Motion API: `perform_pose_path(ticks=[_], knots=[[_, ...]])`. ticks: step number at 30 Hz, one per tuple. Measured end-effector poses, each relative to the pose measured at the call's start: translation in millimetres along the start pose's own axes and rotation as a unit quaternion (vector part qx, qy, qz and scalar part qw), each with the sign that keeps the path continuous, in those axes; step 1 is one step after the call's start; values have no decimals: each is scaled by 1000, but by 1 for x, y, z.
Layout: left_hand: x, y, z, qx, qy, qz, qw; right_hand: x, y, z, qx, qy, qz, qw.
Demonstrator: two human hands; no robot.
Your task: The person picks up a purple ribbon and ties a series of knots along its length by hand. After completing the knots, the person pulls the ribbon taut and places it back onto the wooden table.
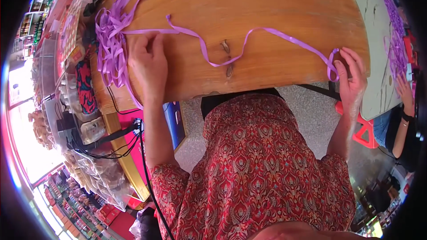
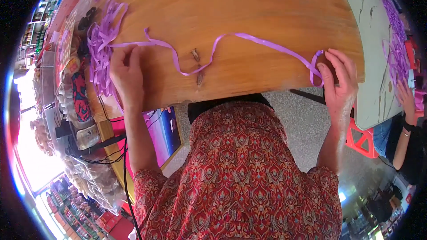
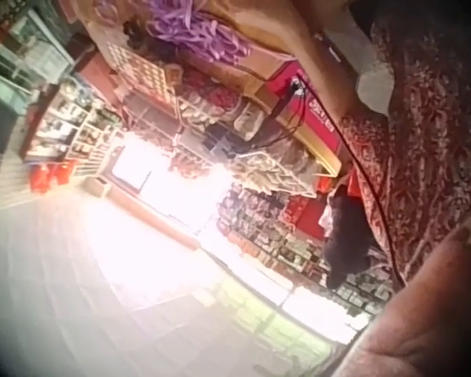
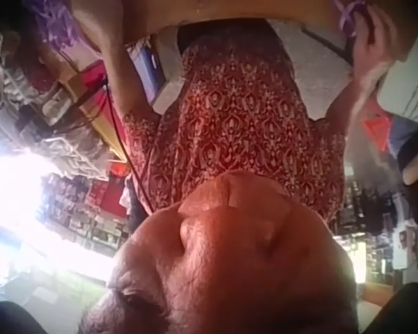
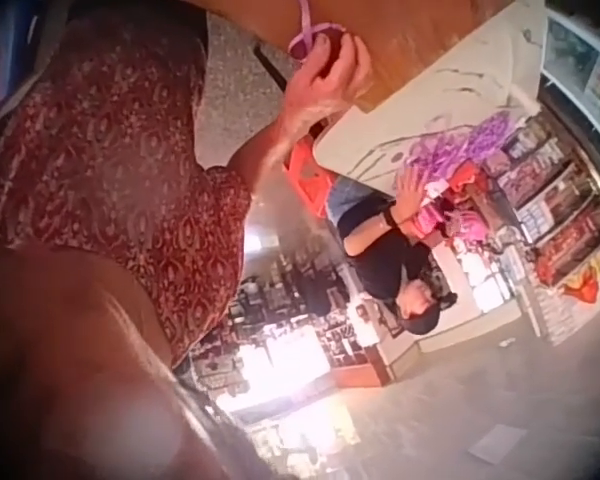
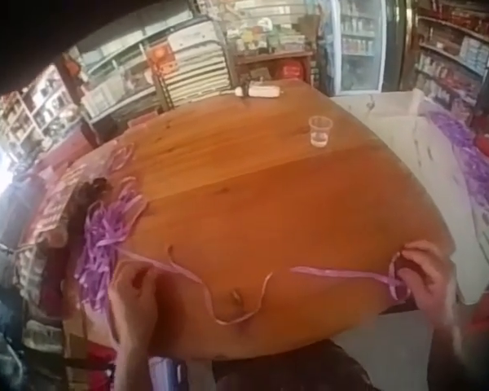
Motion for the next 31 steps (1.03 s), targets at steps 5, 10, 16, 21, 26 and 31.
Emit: perform_pose_path(ticks=[5, 10, 16, 21, 26, 31], knots=[[17, -21, -24, -48, -48, -148, 987, -1, 1, -1, -2, 4, -15, 1000], [16, -45, -35, -81, -90, -125, 985, 4, 7, 2, 21, -8, -2, 1000], [2, -28, -26, -9, -33, -3, 999, 19, 24, 14, 79, -21, 0, 997], [2, -18, -32, 32, 44, 214, 975, 18, 18, 15, 59, -20, 4, 998], [35, -25, -26, 3, -52, -124, 991, 7, 14, 3, 77, 13, 42, 996], [23, -52, -19, -121, -28, -104, 987, 2, 3, -7, 38, -12, 53, 998]])
Point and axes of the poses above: each hand's wrist, its own z-axis away from the middle knuckle, its own y-axis out of the back of the hand, x = y × z, the point moved 9 cm from there along -z, towards the middle knuckle, and after that the axes turned 6 degrees about -x, right-handed, at the moved point
